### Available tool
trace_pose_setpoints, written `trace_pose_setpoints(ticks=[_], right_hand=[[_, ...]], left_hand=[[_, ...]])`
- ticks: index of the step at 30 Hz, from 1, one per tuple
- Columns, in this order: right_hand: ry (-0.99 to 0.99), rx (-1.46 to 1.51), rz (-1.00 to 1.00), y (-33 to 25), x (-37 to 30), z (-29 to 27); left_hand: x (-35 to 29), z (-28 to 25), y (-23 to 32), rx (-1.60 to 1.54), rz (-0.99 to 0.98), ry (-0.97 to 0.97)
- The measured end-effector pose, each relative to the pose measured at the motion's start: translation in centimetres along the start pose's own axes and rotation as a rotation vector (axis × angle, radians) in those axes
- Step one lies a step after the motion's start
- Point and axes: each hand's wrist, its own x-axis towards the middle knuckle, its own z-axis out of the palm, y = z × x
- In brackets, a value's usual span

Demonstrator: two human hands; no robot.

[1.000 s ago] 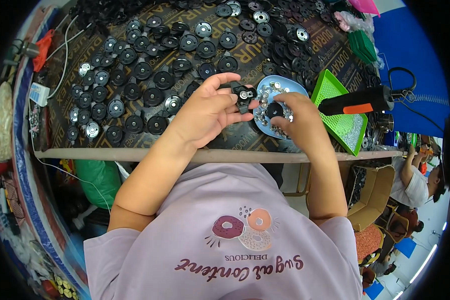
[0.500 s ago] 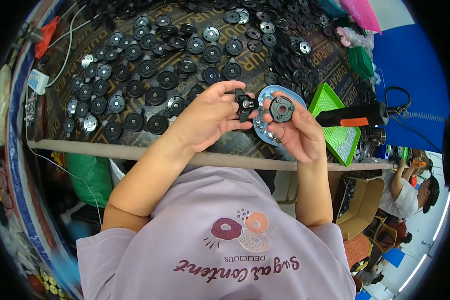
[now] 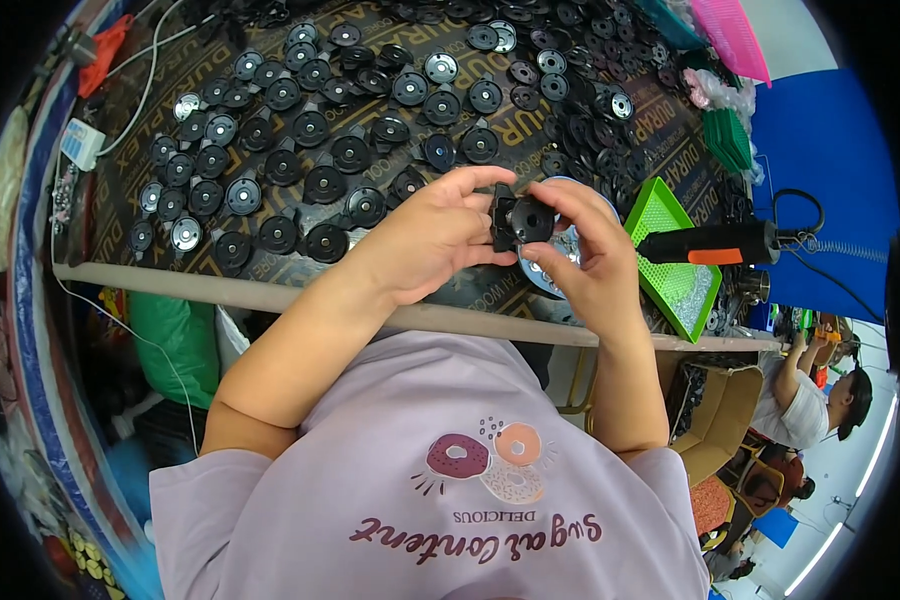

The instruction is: The person inserts small metallic pins into circular black plastic housings by hand at a workbench.

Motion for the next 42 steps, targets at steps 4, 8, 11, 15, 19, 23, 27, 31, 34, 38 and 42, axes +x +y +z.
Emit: trace_pose_setpoints(ticks=[4,8,11,15,19,23,27,31,34,38,42], right_hand=[[-0.078,-0.228,-0.164,-0.2,0.8,0.0],[-0.132,-0.22,-0.164,0.1,0.9,-0.1],[-0.13,-0.192,-0.144,0.4,0.9,0.1],[-0.117,-0.149,-0.091,0.8,0.8,0.2],[-0.013,-0.275,-0.142,0.7,0.1,1.4],[0.012,-0.286,-0.165,1.0,-0.6,1.6],[0.056,-0.178,0.033,1.6,-0.5,0.9],[-0.066,-0.52,0.097,3.2,-2.2,-1.2],[-0.05,-0.593,0.161,3.9,-3.1,-1.5],[0.029,-0.466,0.133,5.4,-3.5,-1.3],[0.075,-0.467,0.118,5.9,-3.4,-1.1]], left_hand=[[-0.1,0.1,-0.1,0.009,-0.017,-0.014],[-0.4,0.8,0.3,0.0,0.002,-0.006],[-0.3,1.2,0.3,-0.008,-0.009,0.048],[-0.4,0.9,0.0,0.066,0.006,0.055],[-0.2,1.2,-0.7,0.321,0.099,0.116],[1.1,0.3,-0.5,0.436,0.017,0.13],[4.4,-0.8,4.9,0.973,0.216,0.248],[10.9,-6.1,12.1,1.504,0.464,0.506],[14.2,-8.5,16.0,1.618,0.478,0.695],[17.3,-11.0,18.0,1.814,0.317,0.745],[18.8,-11.9,16.7,1.879,0.228,0.643]])
